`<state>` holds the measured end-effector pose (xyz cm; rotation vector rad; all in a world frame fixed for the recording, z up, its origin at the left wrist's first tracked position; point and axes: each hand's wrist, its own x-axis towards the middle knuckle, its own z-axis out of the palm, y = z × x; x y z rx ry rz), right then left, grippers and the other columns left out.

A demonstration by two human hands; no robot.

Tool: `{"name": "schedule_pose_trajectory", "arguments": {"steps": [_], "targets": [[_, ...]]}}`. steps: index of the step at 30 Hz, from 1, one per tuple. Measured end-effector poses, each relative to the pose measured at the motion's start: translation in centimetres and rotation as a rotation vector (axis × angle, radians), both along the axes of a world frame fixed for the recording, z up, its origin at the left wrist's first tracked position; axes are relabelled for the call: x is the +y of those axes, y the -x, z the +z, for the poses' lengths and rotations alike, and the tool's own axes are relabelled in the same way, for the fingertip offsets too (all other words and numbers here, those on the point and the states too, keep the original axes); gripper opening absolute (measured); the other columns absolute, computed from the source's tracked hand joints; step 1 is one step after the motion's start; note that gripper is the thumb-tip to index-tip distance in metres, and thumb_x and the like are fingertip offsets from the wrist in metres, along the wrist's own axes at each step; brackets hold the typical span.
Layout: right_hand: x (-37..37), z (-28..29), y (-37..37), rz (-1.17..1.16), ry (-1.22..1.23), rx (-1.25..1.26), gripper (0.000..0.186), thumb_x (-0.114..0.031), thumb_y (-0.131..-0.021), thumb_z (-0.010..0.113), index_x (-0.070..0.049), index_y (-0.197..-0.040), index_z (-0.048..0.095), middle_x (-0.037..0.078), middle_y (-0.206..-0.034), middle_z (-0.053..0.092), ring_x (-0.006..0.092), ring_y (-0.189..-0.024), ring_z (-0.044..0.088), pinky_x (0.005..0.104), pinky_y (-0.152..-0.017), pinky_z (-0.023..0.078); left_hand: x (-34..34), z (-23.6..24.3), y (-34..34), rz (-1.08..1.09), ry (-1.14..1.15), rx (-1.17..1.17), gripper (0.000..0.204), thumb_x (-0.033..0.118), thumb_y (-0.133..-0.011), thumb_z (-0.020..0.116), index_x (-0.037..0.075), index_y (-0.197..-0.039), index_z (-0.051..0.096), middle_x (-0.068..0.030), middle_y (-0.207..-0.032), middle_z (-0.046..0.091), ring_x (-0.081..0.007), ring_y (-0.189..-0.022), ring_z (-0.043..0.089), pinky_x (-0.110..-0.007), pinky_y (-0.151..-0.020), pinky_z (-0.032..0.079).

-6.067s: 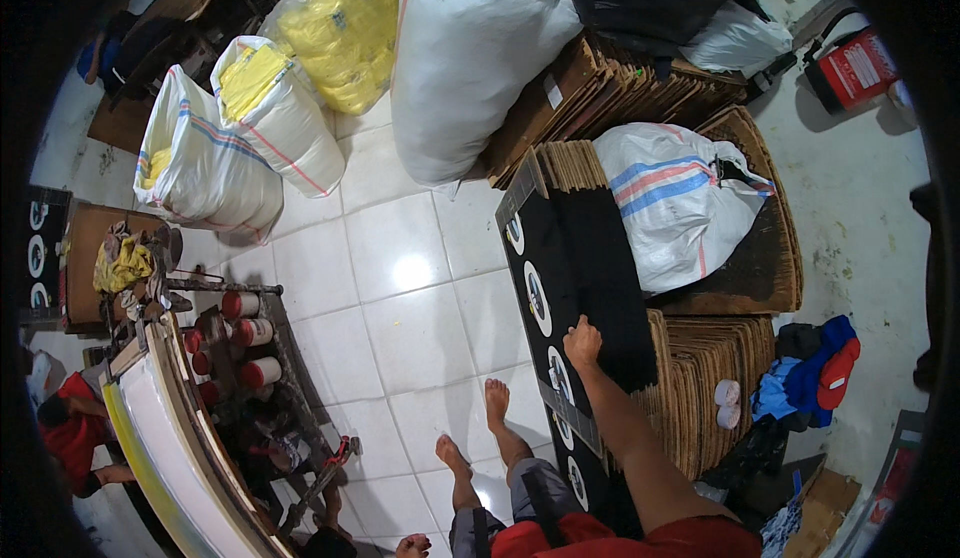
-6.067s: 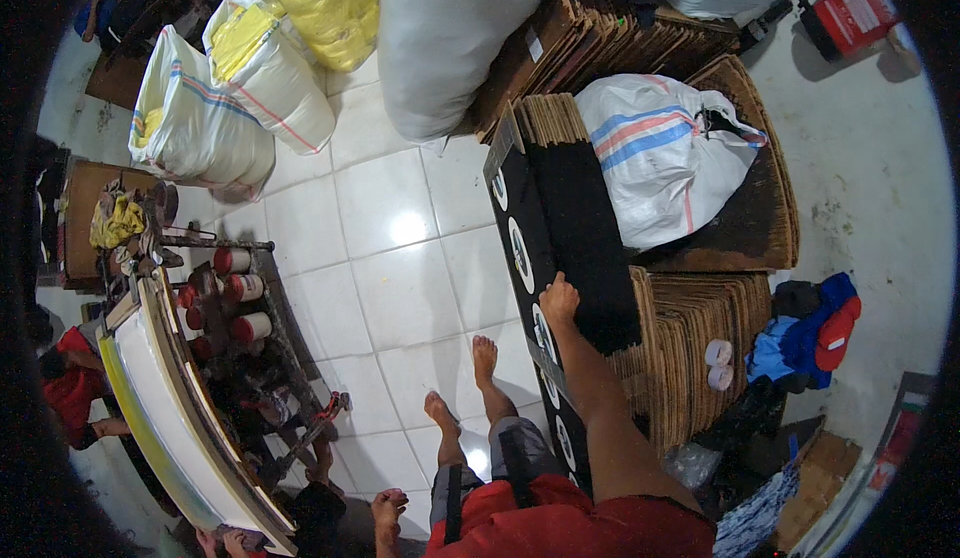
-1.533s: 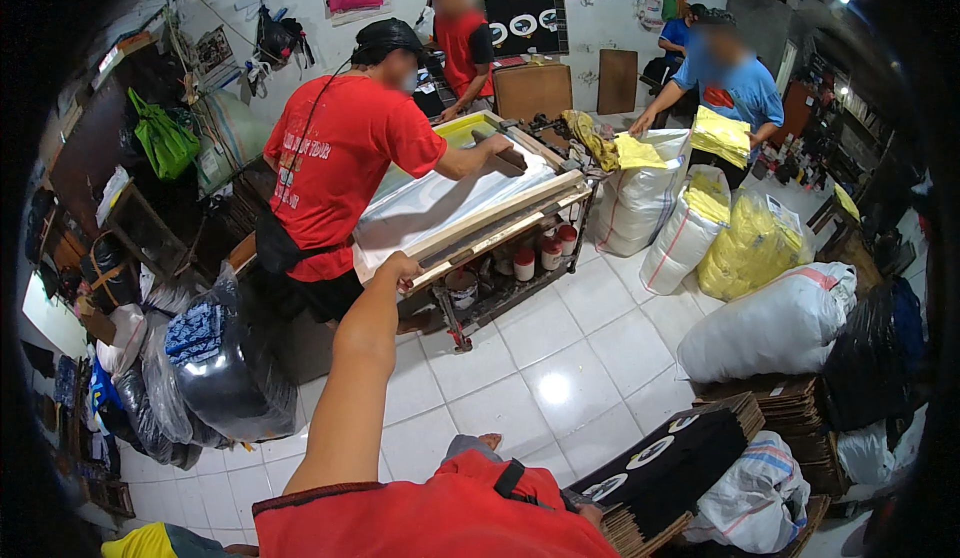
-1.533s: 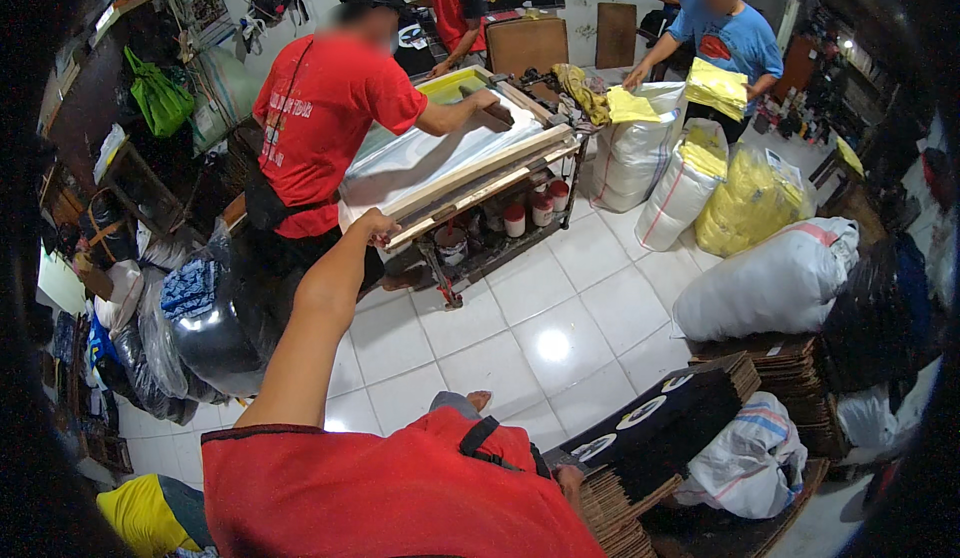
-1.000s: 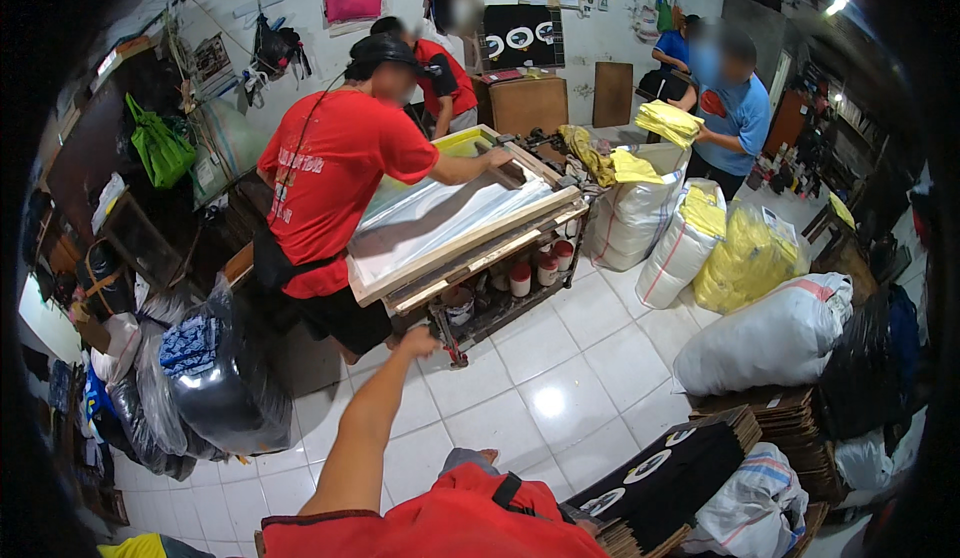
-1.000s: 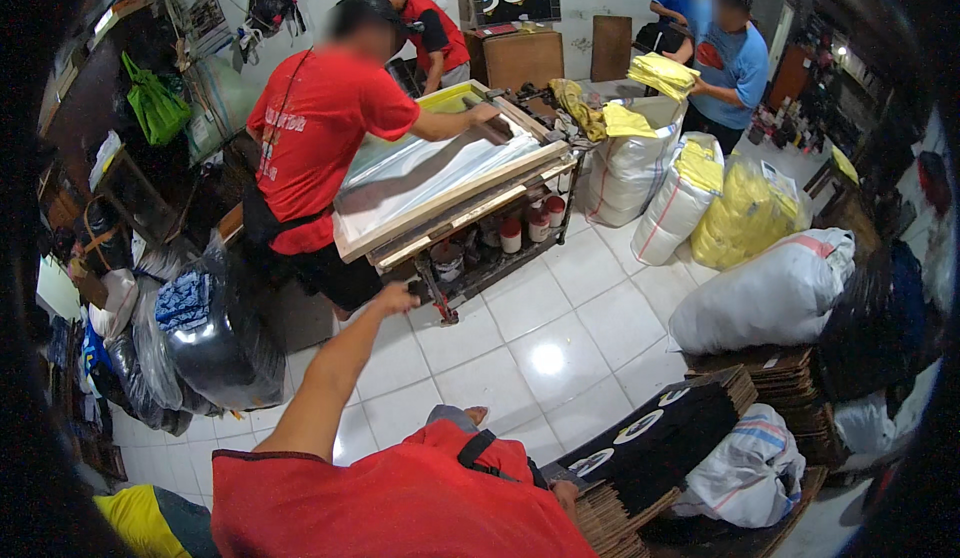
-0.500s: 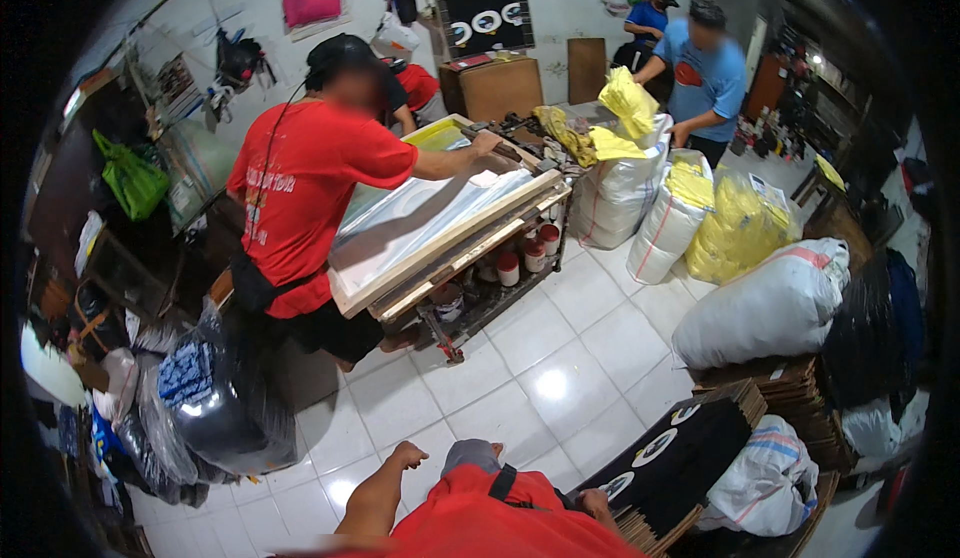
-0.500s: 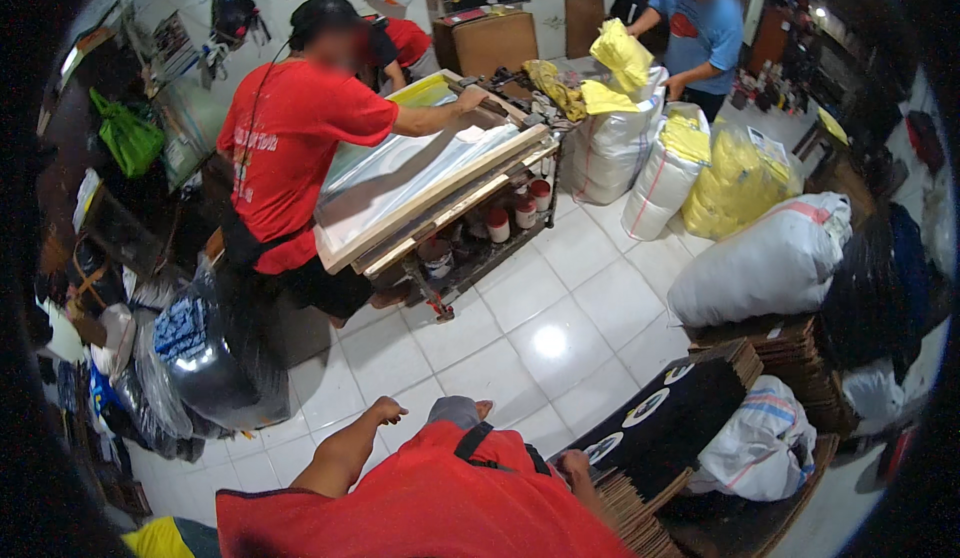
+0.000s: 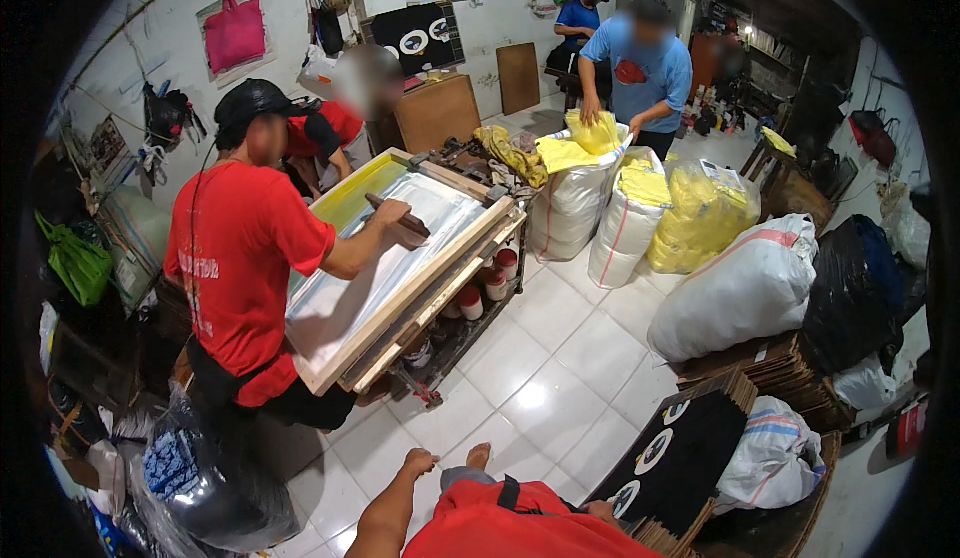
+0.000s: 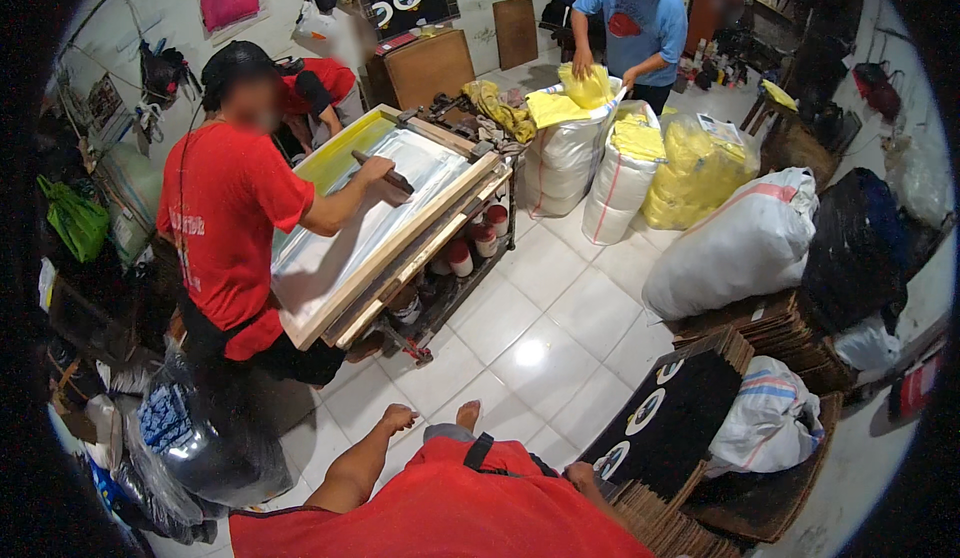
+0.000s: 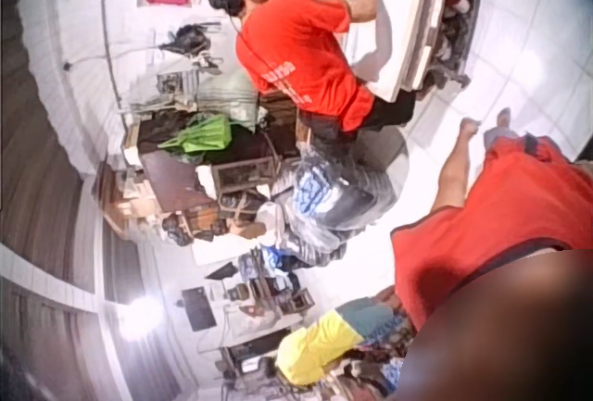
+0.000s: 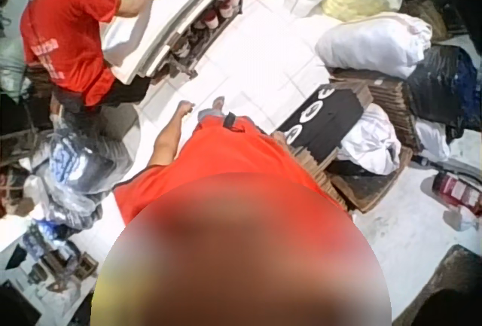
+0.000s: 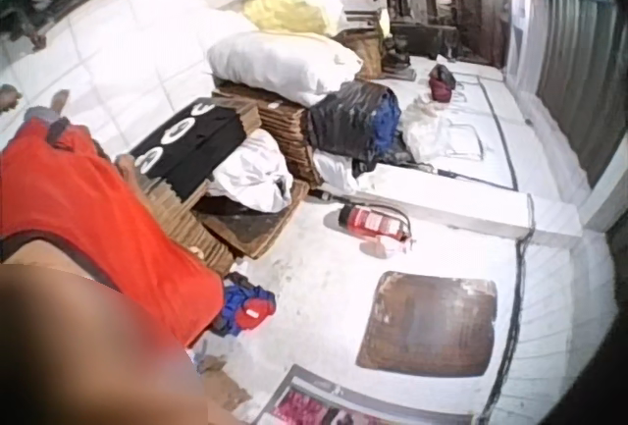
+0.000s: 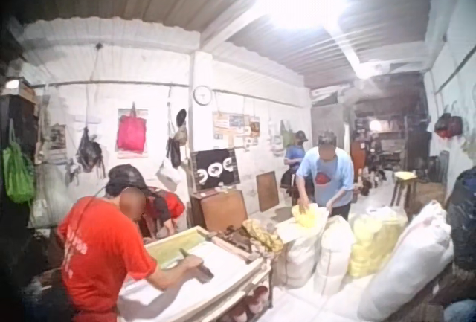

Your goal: The person repeatedly picks up printed black fabric sheets from a screen-printing table and stacks them on a nearby pile. The person handles the sheets one at a time, aligning them before placing them on the stack.

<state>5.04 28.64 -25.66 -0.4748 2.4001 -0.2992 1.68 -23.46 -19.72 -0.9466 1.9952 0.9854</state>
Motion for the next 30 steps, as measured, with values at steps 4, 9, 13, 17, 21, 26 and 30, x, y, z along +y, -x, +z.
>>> {"name": "schedule_pose_trajectory", "arguments": {"steps": [4,9,13,17,21,26,30], "targets": [[-4.5,2.8,2.1,-0.995,0.316,-0.357,0.017,-0.013,-0.075,0.056,-0.001,-0.081,0.067,0.013,-0.078,0.065,0.0220,-0.061,0.064,0.0331,-0.056,0.053,-0.8,0.9,4.3,0.003,-0.003,0.059,0.025,0.030,-0.077,0.064,0.004,-0.080,0.063,-0.0056,-0.075,0.063,-0.0138,-0.063,0.060,-0.028,-0.050,0.044],[-8.0,3.1,4.9,-1.431,0.747,-0.507,0.010,-0.004,-0.078,0.051,0.000,-0.079,0.060,0.014,-0.071,0.062,0.0241,-0.060,0.063,0.0340,-0.051,0.052,-1.6,0.8,6.3,-0.048,0.002,0.065,0.024,0.029,-0.077,0.065,0.005,-0.073,0.061,-0.0056,-0.073,0.063,-0.0136,-0.062,0.060,-0.028,-0.049,0.043],[-7.7,2.7,5.2,-1.456,0.757,-0.484,0.011,-0.001,-0.077,0.052,0.001,-0.086,0.058,0.011,-0.071,0.061,0.0216,-0.059,0.062,0.0309,-0.048,0.051,-0.8,1.0,5.2,0.010,0.000,0.075,0.026,0.027,-0.074,0.066,0.001,-0.074,0.064,-0.0084,-0.068,0.063,-0.0160,-0.056,0.057,-0.031,-0.050,0.044],[-5.8,2.5,3.5,-1.471,0.659,-0.502,0.008,-0.002,-0.076,0.054,0.002,-0.079,0.060,0.012,-0.065,0.060,0.0227,-0.054,0.060,0.0316,-0.047,0.050,0.4,1.0,2.5,0.085,-0.016,0.028,0.027,0.029,-0.076,0.065,0.002,-0.078,0.065,-0.0076,-0.070,0.063,-0.0164,-0.056,0.057,-0.031,-0.050,0.044],[-2.2,-0.1,0.5,-1.263,0.509,-0.522,0.010,-0.006,-0.075,0.056,0.001,-0.076,0.064,0.013,-0.066,0.062,0.0237,-0.055,0.061,0.0327,-0.051,0.051,1.0,-0.4,-1.0,0.032,-0.008,-0.027,0.029,0.030,-0.076,0.066,0.002,-0.082,0.066,-0.0084,-0.075,0.065,-0.0172,-0.061,0.060,-0.031,-0.051,0.046],[1.1,-2.5,-1.9,0.006,0.094,0.042,0.021,-0.016,-0.074,0.057,-0.007,-0.089,0.069,0.011,-0.076,0.066,0.0206,-0.064,0.064,0.0320,-0.063,0.052,3.0,-2.3,-5.8,0.108,-0.043,-0.072,0.030,0.031,-0.077,0.066,0.002,-0.083,0.067,-0.0090,-0.076,0.066,-0.0180,-0.062,0.061,-0.032,-0.052,0.047],[0.5,0.5,-0.3,-0.366,0.223,-0.142,0.020,-0.016,-0.074,0.057,-0.007,-0.086,0.069,0.012,-0.073,0.066,0.0200,-0.065,0.064,0.0321,-0.061,0.051,4.5,-2.9,-7.6,0.050,0.000,-0.079,0.031,0.033,-0.076,0.066,0.003,-0.082,0.068,-0.0070,-0.074,0.066,-0.0185,-0.061,0.061,-0.033,-0.053,0.048]]}}
